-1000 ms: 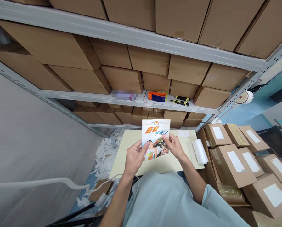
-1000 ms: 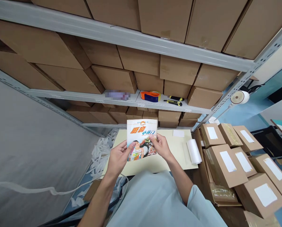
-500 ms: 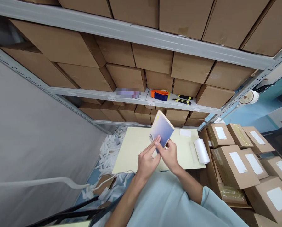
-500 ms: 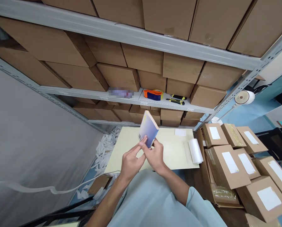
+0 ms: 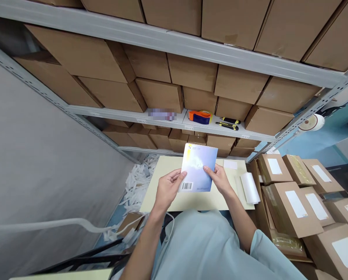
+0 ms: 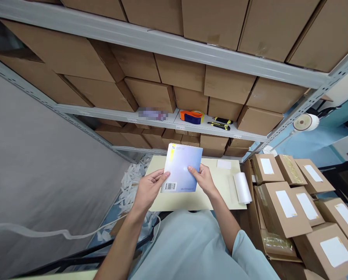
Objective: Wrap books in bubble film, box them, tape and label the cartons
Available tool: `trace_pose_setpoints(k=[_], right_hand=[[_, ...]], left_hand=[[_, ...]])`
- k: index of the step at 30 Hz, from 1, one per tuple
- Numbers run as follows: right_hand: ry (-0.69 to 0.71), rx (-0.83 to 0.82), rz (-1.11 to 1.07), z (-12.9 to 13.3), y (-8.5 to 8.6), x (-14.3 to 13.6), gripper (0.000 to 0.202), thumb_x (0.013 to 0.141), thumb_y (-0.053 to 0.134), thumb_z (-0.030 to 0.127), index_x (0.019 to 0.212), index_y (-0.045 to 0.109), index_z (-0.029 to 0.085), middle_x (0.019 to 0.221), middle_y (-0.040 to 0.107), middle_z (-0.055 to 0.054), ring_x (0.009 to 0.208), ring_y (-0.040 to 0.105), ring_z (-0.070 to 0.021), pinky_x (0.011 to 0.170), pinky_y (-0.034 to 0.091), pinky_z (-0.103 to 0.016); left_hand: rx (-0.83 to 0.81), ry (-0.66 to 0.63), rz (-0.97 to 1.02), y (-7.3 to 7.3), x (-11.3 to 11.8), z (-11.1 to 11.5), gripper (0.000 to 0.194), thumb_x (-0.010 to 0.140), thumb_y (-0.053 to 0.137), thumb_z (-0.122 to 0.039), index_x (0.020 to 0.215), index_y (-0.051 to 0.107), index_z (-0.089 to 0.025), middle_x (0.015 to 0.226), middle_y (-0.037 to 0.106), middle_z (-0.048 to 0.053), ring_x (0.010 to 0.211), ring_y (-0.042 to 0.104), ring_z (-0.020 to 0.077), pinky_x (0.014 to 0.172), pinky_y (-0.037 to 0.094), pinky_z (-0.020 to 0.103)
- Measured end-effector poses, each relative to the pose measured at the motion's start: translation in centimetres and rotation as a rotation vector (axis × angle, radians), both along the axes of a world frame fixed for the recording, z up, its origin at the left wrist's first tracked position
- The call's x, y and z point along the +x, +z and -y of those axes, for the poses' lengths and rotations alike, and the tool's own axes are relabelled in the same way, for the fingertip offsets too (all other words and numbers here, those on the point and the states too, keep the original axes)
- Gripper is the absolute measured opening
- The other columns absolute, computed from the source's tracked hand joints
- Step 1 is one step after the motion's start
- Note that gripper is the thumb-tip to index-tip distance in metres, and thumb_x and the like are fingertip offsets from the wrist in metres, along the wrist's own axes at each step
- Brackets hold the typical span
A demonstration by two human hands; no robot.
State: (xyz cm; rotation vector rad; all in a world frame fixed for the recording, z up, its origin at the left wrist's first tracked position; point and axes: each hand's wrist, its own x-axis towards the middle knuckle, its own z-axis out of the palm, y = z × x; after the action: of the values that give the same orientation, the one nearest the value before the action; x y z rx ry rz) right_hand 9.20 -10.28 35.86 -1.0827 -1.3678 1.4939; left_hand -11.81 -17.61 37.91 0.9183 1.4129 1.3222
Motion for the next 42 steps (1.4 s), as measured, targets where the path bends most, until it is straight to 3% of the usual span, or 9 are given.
trace_pose_setpoints(k=[4, 6, 9, 13, 19, 25, 30, 35, 42], right_hand=[[-0.203, 0.155, 0.185, 1.3, -0.3, -0.6, 0.088, 0.092, 0.073, 0.080, 0.154, 0.066, 0.019, 0.152, 0.071, -0.020, 0.136, 0.072, -0.0382, 0.113, 0.062, -0.053], [-0.150, 0.167, 0.193, 2.7, -0.2, -1.5, 0.087, 0.098, 0.068, 0.075, 0.165, 0.057, 0.021, 0.163, 0.064, -0.019, 0.144, 0.068, -0.0377, 0.118, 0.059, -0.054], [-0.021, 0.130, 0.051, 4.3, -0.1, -3.0, 0.076, 0.100, 0.070, 0.071, 0.158, 0.064, 0.022, 0.157, 0.069, -0.016, 0.137, 0.074, -0.0352, 0.111, 0.065, -0.049], [-0.071, 0.085, -0.079, 3.4, 0.2, -3.1, 0.064, 0.091, 0.083, 0.070, 0.130, 0.079, 0.020, 0.129, 0.084, -0.012, 0.115, 0.081, -0.0318, 0.098, 0.069, -0.042], [0.072, -0.039, -0.155, 0.3, 1.2, 0.8, 0.063, 0.085, 0.085, 0.077, 0.109, 0.084, 0.019, 0.099, 0.085, -0.009, 0.090, 0.079, -0.0264, 0.080, 0.067, -0.037], [0.137, -0.040, -0.143, -0.1, 1.3, 1.7, 0.066, 0.082, 0.086, 0.079, 0.107, 0.085, 0.018, 0.098, 0.086, -0.009, 0.086, 0.077, -0.0238, 0.081, 0.065, -0.036], [0.105, 0.100, -0.034, -1.1, 1.2, 2.5, 0.056, 0.088, 0.083, 0.075, 0.110, 0.090, 0.024, 0.118, 0.087, -0.011, 0.114, 0.081, -0.0340, 0.106, 0.063, -0.051], [0.122, 0.417, 0.092, -1.8, 1.5, 3.9, 0.034, 0.104, 0.072, 0.058, 0.122, 0.089, 0.035, 0.158, 0.070, -0.005, 0.166, 0.046, -0.0345, 0.136, 0.037, -0.062], [0.181, 0.550, 0.170, -2.0, 1.9, 4.2, 0.034, 0.108, 0.059, 0.034, 0.129, 0.086, 0.039, 0.160, 0.068, -0.002, 0.162, 0.052, -0.0301, 0.135, 0.041, -0.061]], left_hand=[[0.094, 0.231, -0.115, -0.9, 1.7, 0.0, 0.072, 0.083, 0.084, -0.076, 0.114, 0.087, -0.011, 0.110, 0.087, 0.016, 0.097, 0.085, 0.0342, 0.090, 0.072, 0.045], [0.156, 0.312, -0.244, -1.3, 2.7, 0.1, 0.060, 0.092, 0.079, -0.067, 0.118, 0.087, -0.014, 0.117, 0.087, 0.013, 0.101, 0.085, 0.0323, 0.097, 0.070, 0.044], [0.284, 0.263, -0.454, -2.0, 4.7, 0.6, 0.039, 0.100, 0.074, -0.051, 0.122, 0.088, -0.022, 0.123, 0.086, 0.008, 0.107, 0.085, 0.0298, 0.103, 0.069, 0.042], [0.397, 0.078, -0.554, -2.4, 6.2, 1.0, 0.036, 0.099, 0.075, -0.042, 0.129, 0.086, -0.027, 0.135, 0.082, 0.007, 0.126, 0.080, 0.0299, 0.115, 0.064, 0.044], [0.185, 0.158, -0.405, -1.6, 1.1, -1.8, 0.055, 0.094, 0.077, -0.062, 0.129, 0.085, -0.020, 0.136, 0.081, 0.015, 0.122, 0.079, 0.0313, 0.110, 0.065, 0.047], [0.082, -0.038, -0.237, -1.4, -2.7, -4.0, 0.066, 0.075, 0.090, -0.073, 0.109, 0.086, -0.016, 0.110, 0.086, 0.016, 0.098, 0.081, 0.0300, 0.085, 0.066, 0.039], [0.225, 0.080, -0.429, -0.7, -2.5, -3.6, 0.048, 0.084, 0.082, -0.065, 0.103, 0.085, -0.022, 0.115, 0.085, 0.012, 0.114, 0.078, 0.0309, 0.107, 0.060, 0.046], [0.497, 0.018, -0.688, 1.0, -3.1, -3.0, 0.018, 0.099, 0.071, -0.041, 0.092, 0.085, -0.032, 0.112, 0.088, 0.004, 0.140, 0.069, 0.0308, 0.136, 0.032, 0.062], [0.540, 0.011, -0.716, 1.2, -3.7, -2.0, 0.018, 0.101, 0.071, -0.039, 0.091, 0.085, -0.033, 0.113, 0.088, 0.002, 0.136, 0.073, 0.0308, 0.134, 0.036, 0.063]])
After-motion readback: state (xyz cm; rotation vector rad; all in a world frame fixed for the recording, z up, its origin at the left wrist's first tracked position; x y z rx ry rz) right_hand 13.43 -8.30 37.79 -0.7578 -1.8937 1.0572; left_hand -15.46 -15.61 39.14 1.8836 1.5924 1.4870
